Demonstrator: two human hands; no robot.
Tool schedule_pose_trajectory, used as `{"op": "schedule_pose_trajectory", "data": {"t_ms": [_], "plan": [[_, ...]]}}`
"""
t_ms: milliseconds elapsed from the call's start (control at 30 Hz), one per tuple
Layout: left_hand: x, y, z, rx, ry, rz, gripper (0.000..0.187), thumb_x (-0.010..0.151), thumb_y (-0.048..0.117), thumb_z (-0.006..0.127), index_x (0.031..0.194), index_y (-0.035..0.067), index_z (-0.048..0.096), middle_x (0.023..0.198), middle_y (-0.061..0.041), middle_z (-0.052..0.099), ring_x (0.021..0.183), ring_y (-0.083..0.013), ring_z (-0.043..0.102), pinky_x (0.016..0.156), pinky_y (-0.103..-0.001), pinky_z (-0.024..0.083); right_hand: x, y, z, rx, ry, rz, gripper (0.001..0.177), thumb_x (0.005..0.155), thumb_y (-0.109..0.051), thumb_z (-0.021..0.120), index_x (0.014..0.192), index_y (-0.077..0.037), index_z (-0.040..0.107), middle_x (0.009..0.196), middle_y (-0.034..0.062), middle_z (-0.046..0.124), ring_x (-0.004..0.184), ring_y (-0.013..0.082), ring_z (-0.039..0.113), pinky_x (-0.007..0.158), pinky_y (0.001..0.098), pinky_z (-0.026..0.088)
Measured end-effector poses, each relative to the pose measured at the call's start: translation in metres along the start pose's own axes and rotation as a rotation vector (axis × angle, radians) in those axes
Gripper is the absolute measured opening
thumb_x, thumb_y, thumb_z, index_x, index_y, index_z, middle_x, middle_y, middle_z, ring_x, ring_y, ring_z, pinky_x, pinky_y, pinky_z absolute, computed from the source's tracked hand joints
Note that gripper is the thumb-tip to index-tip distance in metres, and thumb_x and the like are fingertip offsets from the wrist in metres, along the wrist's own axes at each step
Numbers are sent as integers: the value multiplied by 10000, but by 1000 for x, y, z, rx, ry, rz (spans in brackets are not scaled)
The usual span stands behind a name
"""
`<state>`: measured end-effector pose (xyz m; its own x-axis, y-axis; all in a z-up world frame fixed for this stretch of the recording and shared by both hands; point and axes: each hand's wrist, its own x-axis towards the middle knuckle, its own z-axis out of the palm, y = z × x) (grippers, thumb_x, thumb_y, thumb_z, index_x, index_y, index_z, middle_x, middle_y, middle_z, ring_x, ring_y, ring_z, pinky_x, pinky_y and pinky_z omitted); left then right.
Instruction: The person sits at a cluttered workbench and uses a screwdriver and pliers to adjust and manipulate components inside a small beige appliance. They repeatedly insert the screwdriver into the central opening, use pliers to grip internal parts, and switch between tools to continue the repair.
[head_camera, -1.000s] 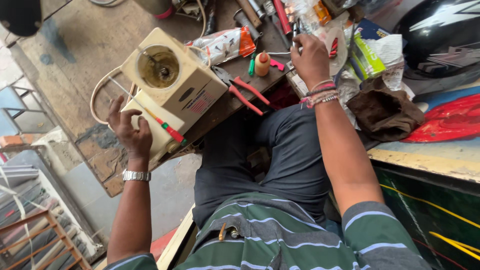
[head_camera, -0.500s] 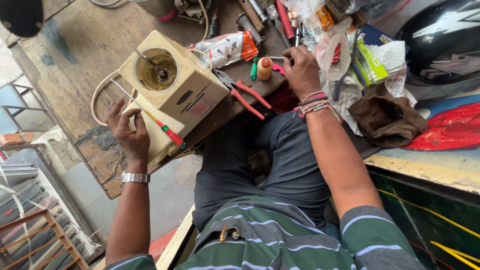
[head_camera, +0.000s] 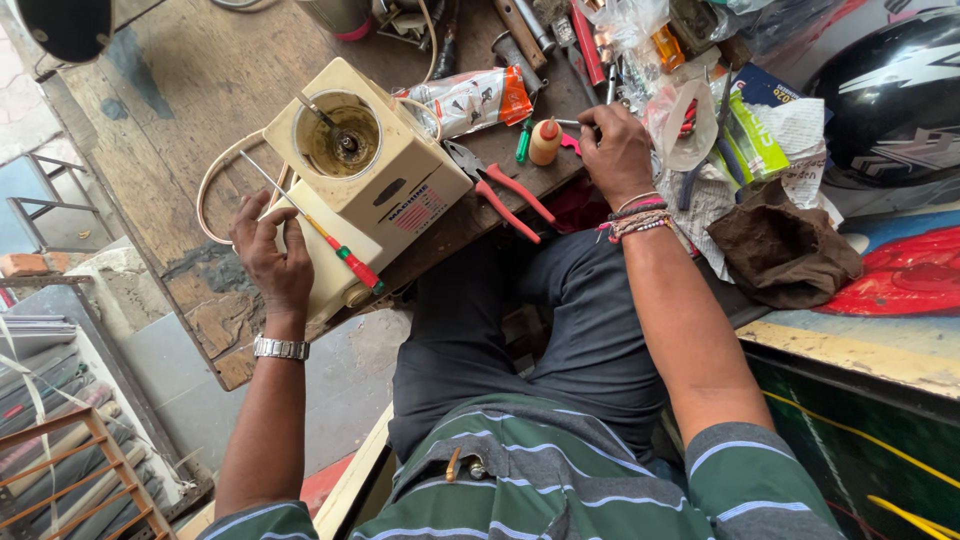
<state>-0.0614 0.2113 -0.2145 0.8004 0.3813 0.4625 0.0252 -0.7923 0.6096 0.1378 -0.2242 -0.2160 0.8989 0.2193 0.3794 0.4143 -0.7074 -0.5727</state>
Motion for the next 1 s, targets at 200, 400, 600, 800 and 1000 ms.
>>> {"op": "schedule_pose_trajectory", "data": {"t_ms": [200,400,600,800,1000], "plan": [[-1,3,-2,26,-32,-18,53,1005,65,694,1043,95,716,1423,-118,626,1464,-358,456,1229,-503,324,2,-2,0,22,-20,-3,79,923,-50,726,1000,-35,721,980,154,690,892,347,689,801,445,547],[1,2,-1,25,-40,-12,48,1005,87,690,1042,102,716,1430,-116,621,1462,-357,457,1227,-504,323,-1,-4,-2,-6,-2,3,90,920,-47,729,1009,-33,727,984,155,695,897,356,684,803,454,541],[-2,-2,1,50,-45,23,53,1000,157,733,1008,106,721,1416,-116,630,1451,-359,462,1220,-507,316,1,-13,-10,-7,29,-58,100,929,-42,729,1028,-49,715,979,150,689,907,350,675,802,456,537],[1,-3,1,73,-37,35,101,969,198,766,991,109,725,1415,-127,630,1442,-368,466,1206,-518,311,-22,-62,7,-180,34,-282,104,1005,-164,710,997,-87,641,870,124,624,837,321,660,760,478,532],[1,1,-1,94,-53,59,133,937,220,795,975,110,732,1400,-127,630,1393,-353,498,1147,-495,344,-31,-78,60,-431,-337,-194,182,997,-275,671,1034,-101,631,958,145,629,782,335,684,598,462,567]]}}
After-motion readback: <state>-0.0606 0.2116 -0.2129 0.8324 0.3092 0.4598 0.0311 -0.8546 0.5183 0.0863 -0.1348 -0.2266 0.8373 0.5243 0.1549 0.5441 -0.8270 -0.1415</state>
